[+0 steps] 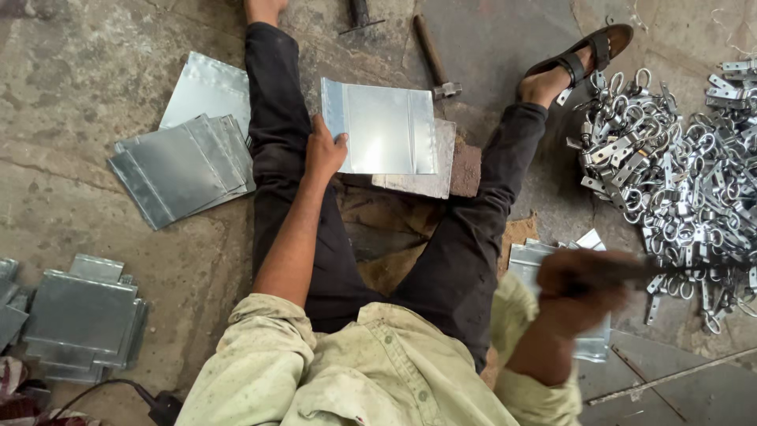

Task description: The person straightens metal sheets by placing them on a stone block and striking them with a hammer, handling them one at a time and flipping them to work on different sides.

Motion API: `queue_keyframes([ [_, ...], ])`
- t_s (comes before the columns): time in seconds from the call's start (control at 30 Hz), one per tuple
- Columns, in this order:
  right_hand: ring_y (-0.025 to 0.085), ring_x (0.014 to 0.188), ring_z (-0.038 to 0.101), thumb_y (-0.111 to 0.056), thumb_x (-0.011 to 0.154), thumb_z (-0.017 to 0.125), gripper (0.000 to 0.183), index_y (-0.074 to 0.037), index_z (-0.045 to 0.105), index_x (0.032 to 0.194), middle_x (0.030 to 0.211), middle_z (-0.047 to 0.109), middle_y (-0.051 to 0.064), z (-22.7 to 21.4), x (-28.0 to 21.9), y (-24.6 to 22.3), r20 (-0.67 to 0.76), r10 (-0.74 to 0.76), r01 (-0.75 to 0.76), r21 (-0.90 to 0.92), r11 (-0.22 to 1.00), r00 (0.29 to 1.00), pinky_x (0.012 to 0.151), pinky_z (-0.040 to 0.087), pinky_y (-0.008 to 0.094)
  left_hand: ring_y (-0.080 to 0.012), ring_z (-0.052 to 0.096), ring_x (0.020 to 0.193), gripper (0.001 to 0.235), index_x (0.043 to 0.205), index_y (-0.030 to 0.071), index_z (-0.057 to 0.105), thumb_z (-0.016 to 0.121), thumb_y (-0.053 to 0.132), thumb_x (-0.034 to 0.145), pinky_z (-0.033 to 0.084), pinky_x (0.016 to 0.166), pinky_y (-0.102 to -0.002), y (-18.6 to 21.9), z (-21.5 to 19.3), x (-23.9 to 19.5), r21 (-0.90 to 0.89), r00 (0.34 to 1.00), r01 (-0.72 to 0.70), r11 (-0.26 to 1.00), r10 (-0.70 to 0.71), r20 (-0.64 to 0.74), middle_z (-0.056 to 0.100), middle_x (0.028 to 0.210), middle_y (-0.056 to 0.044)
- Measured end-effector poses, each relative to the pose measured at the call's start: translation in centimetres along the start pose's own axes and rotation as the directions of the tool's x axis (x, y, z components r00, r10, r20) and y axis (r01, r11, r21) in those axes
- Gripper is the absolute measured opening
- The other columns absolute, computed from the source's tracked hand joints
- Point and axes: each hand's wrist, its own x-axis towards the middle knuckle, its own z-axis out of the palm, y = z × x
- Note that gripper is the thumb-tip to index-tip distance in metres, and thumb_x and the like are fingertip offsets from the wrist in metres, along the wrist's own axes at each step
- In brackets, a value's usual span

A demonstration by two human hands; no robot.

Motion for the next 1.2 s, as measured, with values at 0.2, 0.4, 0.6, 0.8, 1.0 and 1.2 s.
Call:
queue_keyframes([
  [0.2,0.009,0.049,0.043,-0.059,0.11,0.039,0.055,-0.008,0.061,0.111,0.068,0.053,0.0,2.2,0.0,3.8,-0.087,-0.399,0.392,-0.091,0.916,0.913,0.045,0.035,0.024,-0.0558,0.067,0.097,0.069,0.143,-0.005,0.03,0.074,0.016,0.095,0.054,0.076,-0.058,-0.5,0.3,0.0,0.039,0.985,-0.142,0.989,0.146,-0.096,0.066,0.105,-0.041],
  [0.4,0.008,0.054,0.042,-0.044,0.111,0.047,0.043,-0.005,0.065,0.104,0.071,0.049,-0.002,5.2,-7.0,14.2,-0.031,0.591,-0.536,-0.46,0.707,0.806,0.046,0.033,0.024,-0.0554,0.066,0.1,0.068,0.144,-0.003,0.029,0.071,0.017,0.095,0.054,0.08,-0.058,0.6,-0.3,-0.1,0.019,0.999,-0.037,0.999,0.037,-0.027,0.065,0.107,-0.041],
  [0.6,0.006,0.045,0.042,-0.053,0.105,0.039,0.047,-0.014,0.065,0.1,0.066,0.051,-0.004,5.0,-1.4,3.5,-0.079,0.416,-0.4,-0.477,0.782,0.906,0.037,0.031,0.026,-0.056,0.064,0.106,0.066,0.14,-0.004,0.032,0.073,0.015,0.092,0.054,0.087,-0.056,0.0,0.2,0.4,-0.005,0.996,-0.064,0.998,0.064,-0.059,0.064,0.114,-0.041],
  [0.8,0.012,0.04,0.034,-0.066,0.105,0.036,0.059,-0.01,0.055,0.108,0.061,0.052,0.008,4.6,3.3,-2.3,-0.083,-0.443,0.445,0.011,0.895,0.893,0.039,0.028,0.03,-0.0574,0.061,0.11,0.072,0.142,-0.008,0.03,0.076,0.013,0.09,0.052,0.089,-0.057,-1.0,1.0,0.4,0.011,0.971,-0.189,0.982,0.189,-0.143,0.061,0.119,-0.043],
  [1.0,0.013,0.049,0.041,-0.053,0.107,0.043,0.047,-0.01,0.059,0.1,0.065,0.052,0.004,5.2,-4.6,13.6,-0.086,-0.02,-0.013,-0.368,0.93,0.996,0.045,0.034,0.031,-0.0509,0.067,0.111,0.067,0.147,-0.004,0.029,0.069,0.018,0.097,0.056,0.083,-0.056,0.2,0.1,-0.1,-0.025,1.0,-0.009,1.0,0.009,0.017,0.062,0.125,-0.035],
  [1.2,0.013,0.054,0.042,-0.045,0.108,0.048,0.04,-0.011,0.059,0.089,0.068,0.048,-0.001,6.1,-4.6,10.6,-0.179,0.783,-0.766,-0.42,0.486,0.596,0.046,0.035,0.031,-0.0545,0.061,0.114,0.072,0.144,-0.01,0.029,0.074,0.015,0.093,0.053,0.091,-0.056,-0.3,0.1,0.5,0.027,0.986,-0.148,0.989,0.149,-0.069,0.058,0.127,-0.041],
])
